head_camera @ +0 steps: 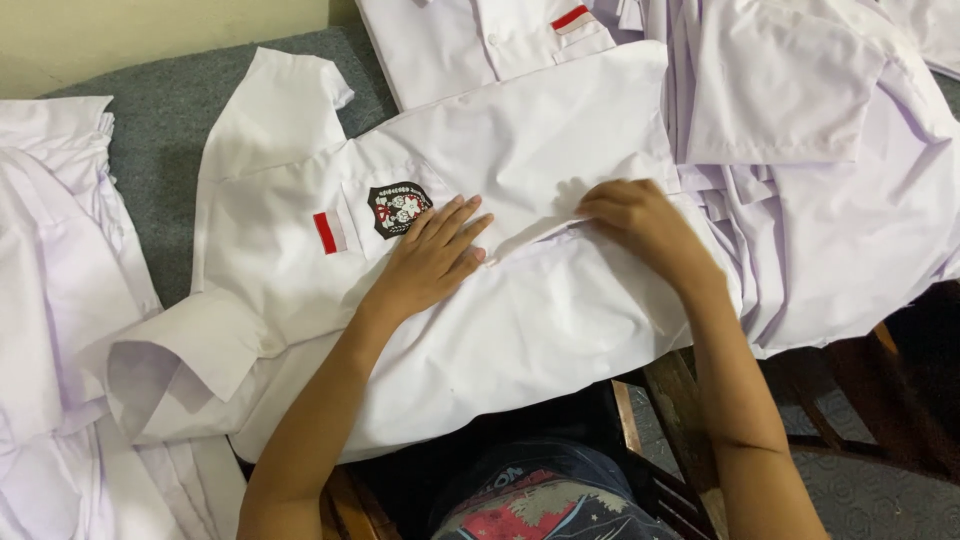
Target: Folding white school uniform shirts on a table in a production setting.
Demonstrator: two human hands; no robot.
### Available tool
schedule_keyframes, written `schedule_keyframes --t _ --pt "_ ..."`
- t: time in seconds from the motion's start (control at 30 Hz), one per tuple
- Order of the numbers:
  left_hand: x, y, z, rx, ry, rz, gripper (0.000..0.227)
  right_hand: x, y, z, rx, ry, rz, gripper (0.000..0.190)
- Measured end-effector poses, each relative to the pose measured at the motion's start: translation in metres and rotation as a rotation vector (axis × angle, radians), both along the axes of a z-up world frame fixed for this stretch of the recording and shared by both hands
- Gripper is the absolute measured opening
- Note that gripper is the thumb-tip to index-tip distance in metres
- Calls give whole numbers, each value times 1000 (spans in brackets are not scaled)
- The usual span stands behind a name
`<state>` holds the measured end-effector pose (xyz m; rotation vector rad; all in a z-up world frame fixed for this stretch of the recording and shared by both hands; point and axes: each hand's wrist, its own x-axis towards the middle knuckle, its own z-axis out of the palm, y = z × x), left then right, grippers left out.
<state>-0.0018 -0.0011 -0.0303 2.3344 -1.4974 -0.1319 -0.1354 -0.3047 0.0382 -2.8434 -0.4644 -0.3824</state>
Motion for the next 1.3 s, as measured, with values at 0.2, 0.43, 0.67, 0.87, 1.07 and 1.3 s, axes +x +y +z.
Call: schedule_keyframes --t 0.2,0.43,0.67,0.87,1.07,1.3 --pt "0 -1 -1 85 -10 -22 64 -14 -57 -16 -151 -231 -240 11" --pt "2 -2 0 129 -12 -18 69 -17 -60 -9 -191 -395 -250 14" --pt "0 -2 5 159 36 -7 70 -26 -95 -26 -182 -454 -312 21" --pt "-2 -2 6 104 19 -1 68 -40 -83 1 23 -60 -446 23" --pt "-2 -2 9 104 17 2 67 -40 -70 24 401 101 -549 39" --pt "-3 -3 15 139 48 0 67 -27 -98 -35 390 88 -653 41"
